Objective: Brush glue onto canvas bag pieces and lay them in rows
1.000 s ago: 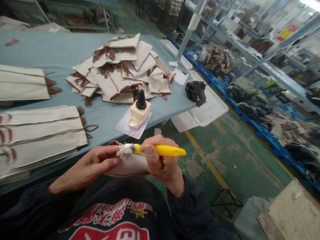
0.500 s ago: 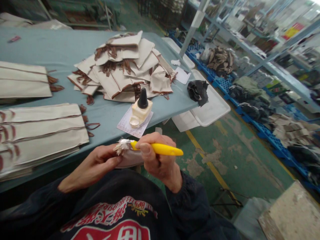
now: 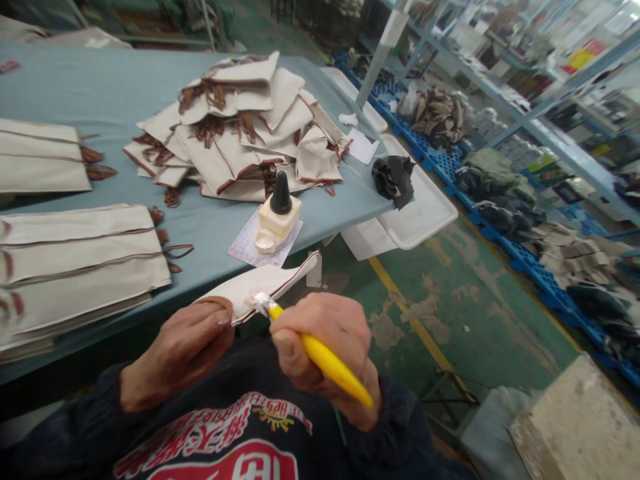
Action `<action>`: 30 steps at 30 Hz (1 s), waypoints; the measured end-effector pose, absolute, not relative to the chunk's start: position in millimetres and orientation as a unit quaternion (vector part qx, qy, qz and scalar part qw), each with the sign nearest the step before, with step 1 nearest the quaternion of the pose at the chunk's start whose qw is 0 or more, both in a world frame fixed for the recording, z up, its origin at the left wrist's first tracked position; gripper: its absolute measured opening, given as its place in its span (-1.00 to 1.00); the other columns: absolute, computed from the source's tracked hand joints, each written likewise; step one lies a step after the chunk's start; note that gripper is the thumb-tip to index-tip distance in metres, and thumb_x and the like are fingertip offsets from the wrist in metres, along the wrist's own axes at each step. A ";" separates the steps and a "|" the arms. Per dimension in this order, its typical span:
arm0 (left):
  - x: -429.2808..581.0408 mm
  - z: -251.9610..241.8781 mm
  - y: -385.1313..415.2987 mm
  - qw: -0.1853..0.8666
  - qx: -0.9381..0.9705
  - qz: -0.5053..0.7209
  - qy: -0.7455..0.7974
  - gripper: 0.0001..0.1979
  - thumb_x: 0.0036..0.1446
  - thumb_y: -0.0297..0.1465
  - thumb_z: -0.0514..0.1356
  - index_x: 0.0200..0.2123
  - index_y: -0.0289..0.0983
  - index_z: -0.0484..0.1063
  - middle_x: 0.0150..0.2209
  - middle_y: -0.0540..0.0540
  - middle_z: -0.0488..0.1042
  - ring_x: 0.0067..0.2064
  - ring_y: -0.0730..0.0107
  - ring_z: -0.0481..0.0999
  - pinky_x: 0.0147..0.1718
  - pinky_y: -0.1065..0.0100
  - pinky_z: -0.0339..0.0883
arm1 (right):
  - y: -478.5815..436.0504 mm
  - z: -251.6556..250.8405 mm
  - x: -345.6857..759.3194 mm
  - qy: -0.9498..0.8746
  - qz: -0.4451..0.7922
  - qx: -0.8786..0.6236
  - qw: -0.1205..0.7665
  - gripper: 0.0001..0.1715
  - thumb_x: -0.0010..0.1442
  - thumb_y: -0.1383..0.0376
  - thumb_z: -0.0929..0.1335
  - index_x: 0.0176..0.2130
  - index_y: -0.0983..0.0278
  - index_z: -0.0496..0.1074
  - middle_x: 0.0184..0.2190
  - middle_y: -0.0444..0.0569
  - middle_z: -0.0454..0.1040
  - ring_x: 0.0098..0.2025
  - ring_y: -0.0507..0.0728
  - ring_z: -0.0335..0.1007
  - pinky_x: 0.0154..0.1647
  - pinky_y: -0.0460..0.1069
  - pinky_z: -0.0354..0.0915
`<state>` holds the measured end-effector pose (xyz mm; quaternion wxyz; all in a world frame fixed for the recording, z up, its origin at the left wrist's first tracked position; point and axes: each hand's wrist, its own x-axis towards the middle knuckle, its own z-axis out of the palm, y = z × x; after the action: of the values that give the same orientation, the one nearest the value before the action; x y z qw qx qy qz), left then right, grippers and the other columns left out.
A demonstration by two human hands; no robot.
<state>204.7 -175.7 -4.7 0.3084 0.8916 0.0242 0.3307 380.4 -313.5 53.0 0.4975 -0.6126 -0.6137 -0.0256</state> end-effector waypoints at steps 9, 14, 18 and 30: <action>203.5 -5.5 -177.5 0.248 0.910 0.331 0.038 -0.73 0.33 -0.67 0.07 -0.35 -0.24 0.37 -0.48 -0.05 0.50 -0.42 0.34 0.48 -0.40 0.39 0.42 | -309.2 59.3 362.0 -0.658 -0.003 -0.549 0.516 -0.61 0.55 0.23 0.21 -0.33 0.21 0.38 -0.61 -0.27 0.41 -0.63 -0.05 0.22 -0.54 -0.05 0.21; 203.6 -9.3 -178.3 0.241 0.912 0.330 0.044 -0.71 0.30 -0.68 0.09 -0.40 -0.21 0.33 -0.49 -0.02 0.48 -0.43 0.35 0.47 -0.40 0.38 0.39 | -308.6 59.3 365.1 -0.619 0.000 -0.591 0.518 -0.63 0.51 0.25 0.24 -0.37 0.19 0.38 -0.59 -0.26 0.46 -0.59 -0.05 0.33 -0.48 -0.09 0.32; 205.8 -9.1 -177.5 0.245 0.916 0.317 0.034 -0.72 0.24 -0.70 0.04 -0.38 -0.22 0.35 -0.49 -0.04 0.48 -0.41 0.31 0.50 -0.36 0.36 0.44 | -307.1 57.1 357.6 -0.621 0.044 -0.571 0.535 -0.60 0.53 0.20 0.23 -0.38 0.19 0.37 -0.60 -0.27 0.45 -0.62 -0.06 0.31 -0.51 -0.10 0.32; 208.2 -11.2 -178.9 0.250 0.908 0.336 0.021 -0.75 0.30 -0.68 0.06 -0.28 -0.21 0.36 -0.48 -0.03 0.49 -0.44 0.32 0.48 -0.42 0.36 0.40 | -293.1 37.1 385.3 -0.324 0.192 -0.673 0.637 -0.43 0.43 -0.04 0.32 -0.48 0.24 0.38 -0.65 -0.25 0.21 -0.70 -0.09 0.01 -0.75 -0.15 -0.07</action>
<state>208.2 -178.9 -11.2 0.2498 0.9077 0.0209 0.3365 385.3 -293.1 37.1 0.6368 -0.6728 -0.3238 0.1921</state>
